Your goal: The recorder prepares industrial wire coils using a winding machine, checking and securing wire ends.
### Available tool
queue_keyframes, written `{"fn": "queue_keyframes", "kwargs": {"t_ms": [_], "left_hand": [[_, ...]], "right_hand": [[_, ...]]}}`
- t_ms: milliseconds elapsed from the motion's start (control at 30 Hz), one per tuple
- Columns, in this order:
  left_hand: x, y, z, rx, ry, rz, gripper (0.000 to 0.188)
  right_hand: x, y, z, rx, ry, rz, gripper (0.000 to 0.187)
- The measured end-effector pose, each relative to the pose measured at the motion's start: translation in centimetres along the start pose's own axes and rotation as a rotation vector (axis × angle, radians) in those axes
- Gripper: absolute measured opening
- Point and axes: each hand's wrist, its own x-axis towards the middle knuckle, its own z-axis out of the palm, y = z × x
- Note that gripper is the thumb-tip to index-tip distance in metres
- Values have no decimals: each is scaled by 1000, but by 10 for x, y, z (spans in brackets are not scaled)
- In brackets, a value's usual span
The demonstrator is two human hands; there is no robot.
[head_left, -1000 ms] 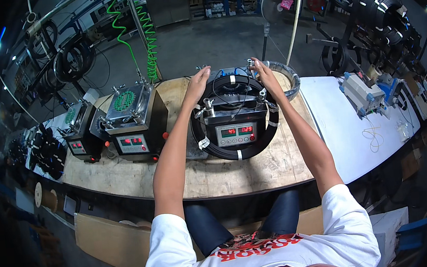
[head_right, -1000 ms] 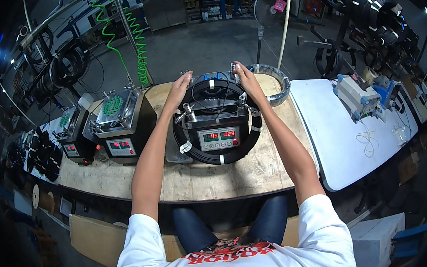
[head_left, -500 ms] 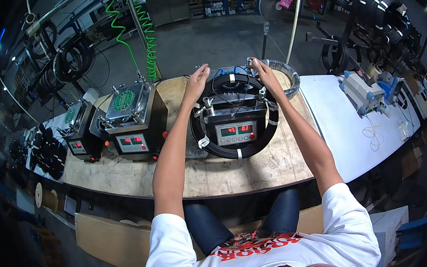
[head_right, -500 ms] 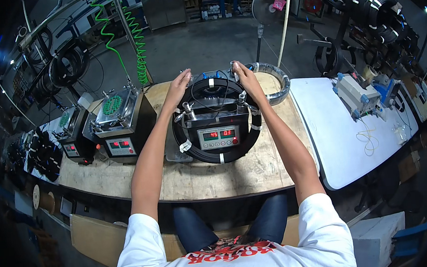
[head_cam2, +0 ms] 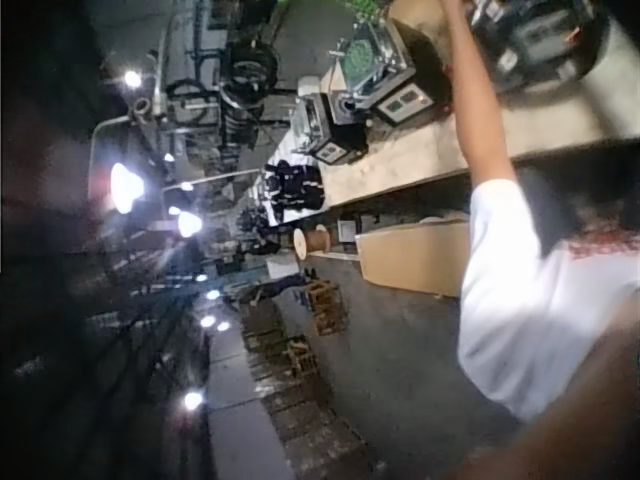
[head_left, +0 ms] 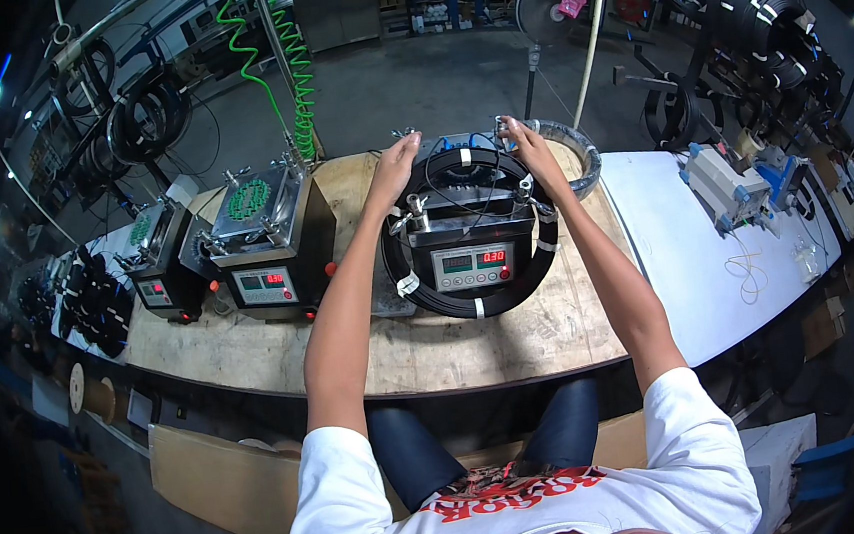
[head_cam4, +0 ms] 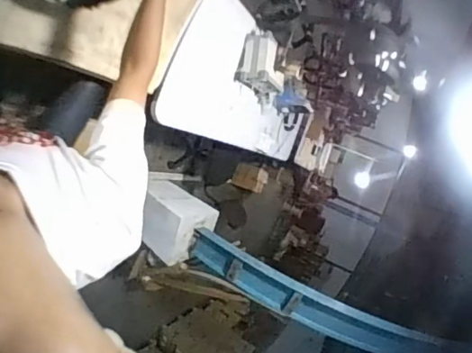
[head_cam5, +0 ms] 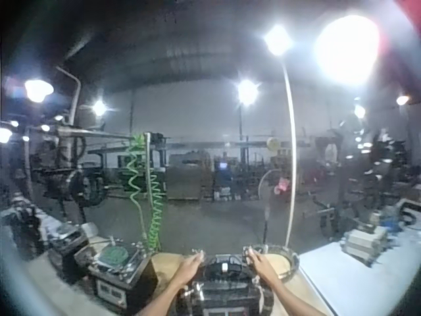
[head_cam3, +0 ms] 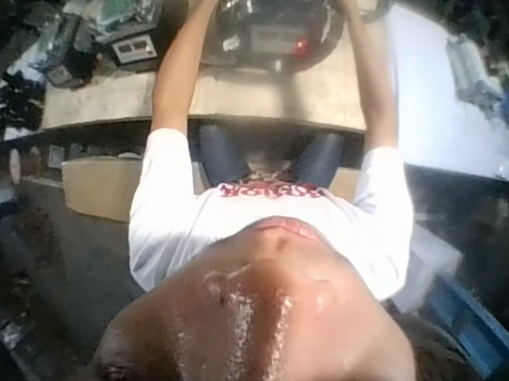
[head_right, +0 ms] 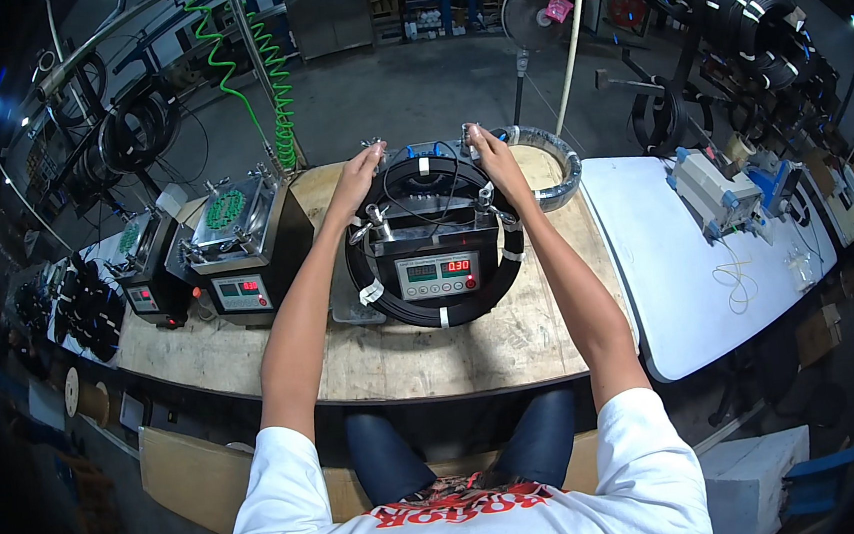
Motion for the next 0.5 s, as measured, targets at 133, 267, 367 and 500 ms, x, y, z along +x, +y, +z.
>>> {"fn": "queue_keyframes", "kwargs": {"t_ms": [133,267,367,500], "left_hand": [[1,-1,-1,-10,35,-10,52],[1,-3,1,-17,55,47,51],[4,-9,-3,33,35,54,53],[5,-10,-5,61,-9,17,57]], "right_hand": [[-1,-2,1,-21,-6,-21,62],[-3,-2,4,-30,51,-61,61],[0,-2,3,-57,43,-67,61],[-1,-2,3,-51,22,-51,61]]}}
